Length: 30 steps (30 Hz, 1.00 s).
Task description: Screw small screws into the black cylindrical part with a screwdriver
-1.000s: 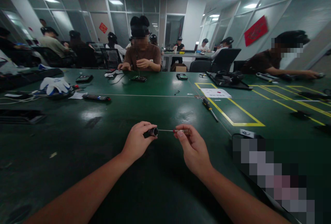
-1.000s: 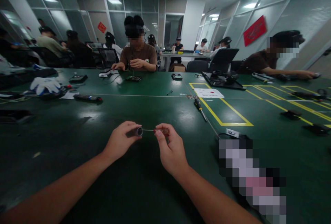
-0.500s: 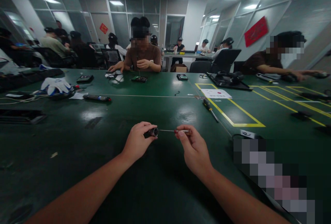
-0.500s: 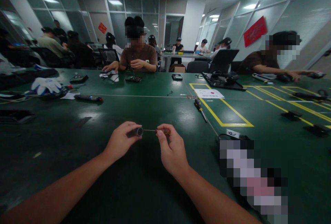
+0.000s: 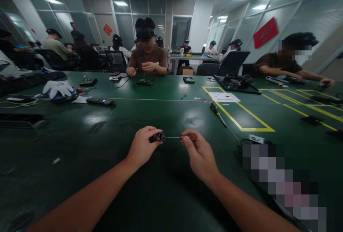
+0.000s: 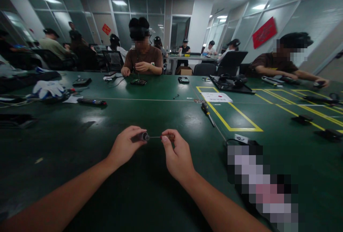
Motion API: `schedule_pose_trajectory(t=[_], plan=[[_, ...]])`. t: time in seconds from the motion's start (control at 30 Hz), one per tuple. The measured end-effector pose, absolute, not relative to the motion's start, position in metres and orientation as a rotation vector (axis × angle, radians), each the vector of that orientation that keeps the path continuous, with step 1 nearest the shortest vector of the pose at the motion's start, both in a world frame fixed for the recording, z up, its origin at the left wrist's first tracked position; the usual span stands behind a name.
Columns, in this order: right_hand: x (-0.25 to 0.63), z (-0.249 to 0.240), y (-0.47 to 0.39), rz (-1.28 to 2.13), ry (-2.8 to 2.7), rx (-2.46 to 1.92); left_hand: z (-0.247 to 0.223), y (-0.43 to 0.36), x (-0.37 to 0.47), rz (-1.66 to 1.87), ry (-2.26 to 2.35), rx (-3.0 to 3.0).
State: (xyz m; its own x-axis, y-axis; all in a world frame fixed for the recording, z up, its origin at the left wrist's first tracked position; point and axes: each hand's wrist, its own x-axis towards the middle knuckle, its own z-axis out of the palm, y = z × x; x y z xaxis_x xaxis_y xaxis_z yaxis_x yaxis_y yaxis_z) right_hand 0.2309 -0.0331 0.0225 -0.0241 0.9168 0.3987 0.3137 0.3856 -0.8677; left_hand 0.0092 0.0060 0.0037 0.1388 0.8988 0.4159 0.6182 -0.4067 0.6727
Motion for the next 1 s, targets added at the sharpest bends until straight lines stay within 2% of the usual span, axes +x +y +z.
schedule_pose_trajectory(t=[0.73,1.0], plan=[[0.233,0.025,-0.027,0.703,-1.448,-1.192,0.012,0.001,0.012,1.093,1.472,2.003],[0.233,0.025,-0.027,0.697,-1.397,-1.145,0.010,0.001,0.015,0.893,1.460,2.137]])
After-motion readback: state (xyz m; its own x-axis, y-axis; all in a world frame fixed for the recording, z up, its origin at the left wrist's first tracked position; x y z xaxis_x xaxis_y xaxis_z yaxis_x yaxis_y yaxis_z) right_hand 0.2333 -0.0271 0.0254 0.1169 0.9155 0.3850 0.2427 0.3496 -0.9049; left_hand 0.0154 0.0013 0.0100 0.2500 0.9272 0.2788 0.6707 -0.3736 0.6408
